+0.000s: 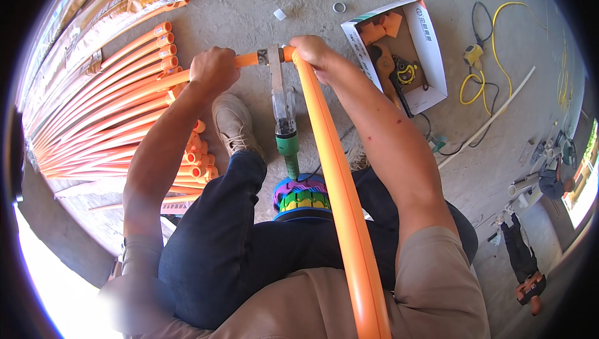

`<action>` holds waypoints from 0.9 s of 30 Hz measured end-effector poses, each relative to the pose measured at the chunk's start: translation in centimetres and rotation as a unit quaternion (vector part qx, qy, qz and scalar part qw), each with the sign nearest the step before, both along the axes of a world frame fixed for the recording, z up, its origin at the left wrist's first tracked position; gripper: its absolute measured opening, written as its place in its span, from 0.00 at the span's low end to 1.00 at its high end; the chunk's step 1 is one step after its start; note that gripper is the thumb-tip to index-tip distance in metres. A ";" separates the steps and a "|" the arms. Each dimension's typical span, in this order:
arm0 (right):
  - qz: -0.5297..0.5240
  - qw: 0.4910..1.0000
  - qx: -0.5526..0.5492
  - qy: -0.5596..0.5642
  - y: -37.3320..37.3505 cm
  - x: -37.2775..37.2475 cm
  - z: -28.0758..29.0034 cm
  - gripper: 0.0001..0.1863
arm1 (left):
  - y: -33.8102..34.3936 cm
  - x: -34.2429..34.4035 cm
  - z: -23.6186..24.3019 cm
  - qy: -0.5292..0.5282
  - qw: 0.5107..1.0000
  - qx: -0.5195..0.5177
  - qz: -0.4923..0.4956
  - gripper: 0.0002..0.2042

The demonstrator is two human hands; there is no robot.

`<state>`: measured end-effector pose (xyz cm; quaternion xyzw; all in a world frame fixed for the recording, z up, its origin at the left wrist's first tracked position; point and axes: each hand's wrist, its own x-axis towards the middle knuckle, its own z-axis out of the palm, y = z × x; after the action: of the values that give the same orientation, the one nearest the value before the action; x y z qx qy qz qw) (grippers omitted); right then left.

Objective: The person measures an orange pipe with a tape measure, cuts it using a pipe cutter, and then joins it to another pipe segment using a T-junction connector and a heating tool.

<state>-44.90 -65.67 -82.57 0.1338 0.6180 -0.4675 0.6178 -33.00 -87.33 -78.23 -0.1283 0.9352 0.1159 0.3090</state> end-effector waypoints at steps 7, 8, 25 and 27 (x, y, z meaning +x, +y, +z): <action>-0.003 0.999 0.034 0.031 -0.5 -0.2 0.2 0.15 | -0.3 0.1 0.2 0.004 1.000 0.013 0.006 0.11; -0.010 0.996 0.066 0.052 -0.4 -0.3 0.2 0.16 | -0.2 0.1 0.1 0.001 1.000 0.017 0.008 0.11; 0.470 0.709 -0.117 0.512 1.4 -3.1 5.9 0.19 | -2.9 -0.2 -0.3 -0.012 0.992 0.122 -0.034 0.15; 0.501 0.700 -0.091 0.501 1.2 -3.1 5.8 0.19 | -3.5 -1.4 -0.1 -0.021 0.982 0.177 -0.062 0.17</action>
<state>-47.98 -64.49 -76.74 -0.5060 0.7667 -0.1412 0.3691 -34.42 -90.83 -78.36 -0.0153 0.8992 0.2576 0.3533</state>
